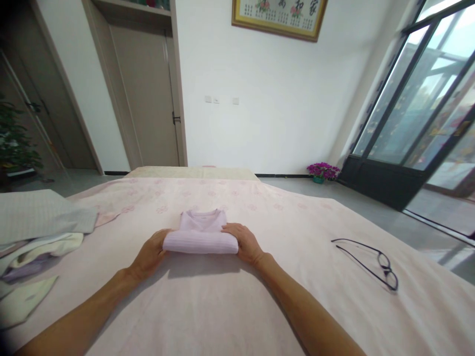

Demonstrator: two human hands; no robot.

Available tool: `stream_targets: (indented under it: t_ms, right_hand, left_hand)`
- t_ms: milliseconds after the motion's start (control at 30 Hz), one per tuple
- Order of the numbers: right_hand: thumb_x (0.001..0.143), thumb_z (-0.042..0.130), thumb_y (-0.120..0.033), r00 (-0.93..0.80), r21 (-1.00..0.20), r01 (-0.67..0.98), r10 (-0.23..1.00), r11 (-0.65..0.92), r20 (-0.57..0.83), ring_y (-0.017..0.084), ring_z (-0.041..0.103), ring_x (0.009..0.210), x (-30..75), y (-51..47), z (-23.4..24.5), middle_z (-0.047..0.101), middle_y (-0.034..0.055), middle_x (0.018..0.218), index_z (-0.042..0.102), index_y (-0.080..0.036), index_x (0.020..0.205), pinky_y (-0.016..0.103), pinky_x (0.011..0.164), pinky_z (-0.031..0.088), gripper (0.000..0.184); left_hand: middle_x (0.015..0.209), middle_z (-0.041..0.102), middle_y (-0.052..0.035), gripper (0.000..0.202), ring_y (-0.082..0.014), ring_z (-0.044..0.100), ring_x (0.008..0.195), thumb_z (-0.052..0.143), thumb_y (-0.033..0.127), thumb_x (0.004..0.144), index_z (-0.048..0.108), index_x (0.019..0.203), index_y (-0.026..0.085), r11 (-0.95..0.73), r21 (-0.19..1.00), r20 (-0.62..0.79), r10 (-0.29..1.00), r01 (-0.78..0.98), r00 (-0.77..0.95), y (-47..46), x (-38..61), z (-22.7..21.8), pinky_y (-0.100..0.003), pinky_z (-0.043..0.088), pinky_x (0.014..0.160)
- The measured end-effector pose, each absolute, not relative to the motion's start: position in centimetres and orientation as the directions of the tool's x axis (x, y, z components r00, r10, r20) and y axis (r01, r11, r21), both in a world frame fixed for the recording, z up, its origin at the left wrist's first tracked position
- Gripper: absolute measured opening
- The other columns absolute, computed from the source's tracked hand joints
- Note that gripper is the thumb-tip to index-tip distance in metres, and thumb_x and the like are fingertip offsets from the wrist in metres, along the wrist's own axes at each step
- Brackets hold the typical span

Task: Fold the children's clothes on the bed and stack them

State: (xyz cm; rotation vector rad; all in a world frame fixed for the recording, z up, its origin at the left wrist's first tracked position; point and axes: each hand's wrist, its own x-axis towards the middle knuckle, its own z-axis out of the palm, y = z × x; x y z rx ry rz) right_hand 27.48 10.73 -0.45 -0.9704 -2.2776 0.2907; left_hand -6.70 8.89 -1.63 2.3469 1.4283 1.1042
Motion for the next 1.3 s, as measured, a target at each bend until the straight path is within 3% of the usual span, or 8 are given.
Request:
stream_targets:
  t_ms: [167, 267, 467, 700, 933, 1033, 1167, 1300]
  right_hand:
    - [0.092, 0.049, -0.038, -0.395, -0.71, 0.504, 0.862, 0.492, 0.317, 0.023, 0.063, 0.094, 25.2, 8.1, -0.2, 0.071, 0.0064, 0.106, 0.064, -0.022, 0.107, 0.035, 0.087, 0.048, 0.026]
    - [0.094, 0.046, -0.039, -0.246, -0.768, 0.524, 0.929, 0.367, 0.276, 0.02, 0.061, 0.087, 23.7, 9.0, -0.7, 0.069, 0.0047, 0.099, 0.06, -0.021, 0.102, 0.03, 0.079, 0.047, 0.025]
    - [0.099, 0.036, -0.038, -0.033, -0.698, 0.688, 0.969, 0.201, 0.246, 0.02, 0.061, 0.092, 21.7, 13.4, -1.7, 0.069, 0.0067, 0.099, 0.058, -0.02, 0.102, 0.028, 0.08, 0.043, 0.028]
    - [0.099, 0.038, -0.045, 0.002, -0.524, 0.846, 0.983, 0.097, 0.186, 0.024, 0.065, 0.096, 21.5, 15.0, -1.7, 0.072, 0.0128, 0.106, 0.063, -0.02, 0.112, 0.032, 0.079, 0.043, 0.038]
    - [0.093, 0.048, -0.05, -0.002, -0.468, 0.879, 0.983, 0.089, 0.183, 0.023, 0.066, 0.092, 21.9, 15.9, -1.1, 0.071, 0.012, 0.106, 0.069, -0.02, 0.106, 0.03, 0.074, 0.045, 0.039]
    - [0.088, 0.056, -0.049, -0.014, -0.528, 0.847, 0.997, 0.054, 0.08, 0.022, 0.066, 0.079, 22.2, 17.0, -0.6, 0.072, 0.0106, 0.089, 0.068, -0.018, 0.092, 0.029, 0.065, 0.044, 0.034]
    - [0.08, 0.065, -0.041, -0.091, -0.717, 0.697, 0.987, -0.034, -0.135, 0.014, 0.054, 0.047, 22.7, 18.4, -0.1, 0.057, -0.0005, 0.054, 0.06, -0.019, 0.076, 0.025, 0.049, 0.038, 0.023]
    - [0.078, 0.065, -0.034, -0.132, -0.782, 0.623, 0.979, -0.038, -0.153, 0.01, 0.046, 0.042, 22.8, 18.3, 0.1, 0.048, -0.0062, 0.049, 0.053, -0.02, 0.075, 0.021, 0.043, 0.034, 0.019]
  left_hand:
    - [0.095, 0.074, -0.0071, 0.044, -0.0249, 0.068, 0.09, 0.032, 0.046, 0.097, 0.065, 0.11, 0.02, -0.274, 0.667, 0.319, 0.945, 0.693, 0.067, 6.1, -6.7, -1.4, -0.034, 0.05, 0.081]
    - [0.1, 0.074, -0.0088, 0.045, -0.0254, 0.069, 0.092, 0.031, 0.044, 0.097, 0.06, 0.12, 0.018, -0.14, 0.673, 0.249, 0.968, 0.726, -0.044, 6.7, -5.9, -1.4, -0.034, 0.049, 0.082]
    - [0.119, 0.07, -0.0128, 0.049, -0.027, 0.067, 0.108, 0.031, 0.037, 0.097, 0.05, 0.138, 0.019, 0.033, 0.63, 0.176, 0.967, 0.776, -0.184, 10.4, -4.9, -0.9, -0.035, 0.048, 0.088]
    - [0.108, 0.074, -0.0167, 0.054, -0.0319, 0.07, 0.097, 0.028, 0.042, 0.098, 0.041, 0.146, 0.02, 0.132, 0.398, 0.142, 0.969, 0.908, -0.203, 11.3, -4.5, -0.3, -0.04, 0.048, 0.077]
    - [0.111, 0.073, -0.0145, 0.052, -0.0311, 0.069, 0.099, 0.034, 0.052, 0.095, 0.055, 0.132, 0.022, 0.115, 0.374, 0.109, 0.98, 0.92, -0.166, 11.9, -5.7, -0.9, -0.035, 0.045, 0.073]
    - [0.115, 0.071, -0.0151, 0.053, -0.0314, 0.068, 0.1, 0.036, 0.058, 0.092, 0.063, 0.117, 0.02, 0.104, 0.401, 0.084, 0.985, 0.91, -0.15, 12.4, -6.6, -1.2, -0.034, 0.045, 0.072]
    - [0.106, 0.073, -0.0139, 0.05, -0.0287, 0.068, 0.094, 0.043, 0.061, 0.088, 0.068, 0.1, 0.019, 0.063, 0.526, 0.067, 0.991, 0.848, -0.115, 13.1, -7.0, -1.5, -0.032, 0.044, 0.071]
    - [0.092, 0.074, -0.0108, 0.034, -0.0261, 0.068, 0.085, 0.058, 0.05, 0.08, 0.066, 0.085, 0.018, 0.04, 0.726, 0.023, 0.996, 0.686, -0.083, 13.6, -6.6, -1.8, -0.031, 0.046, 0.069]
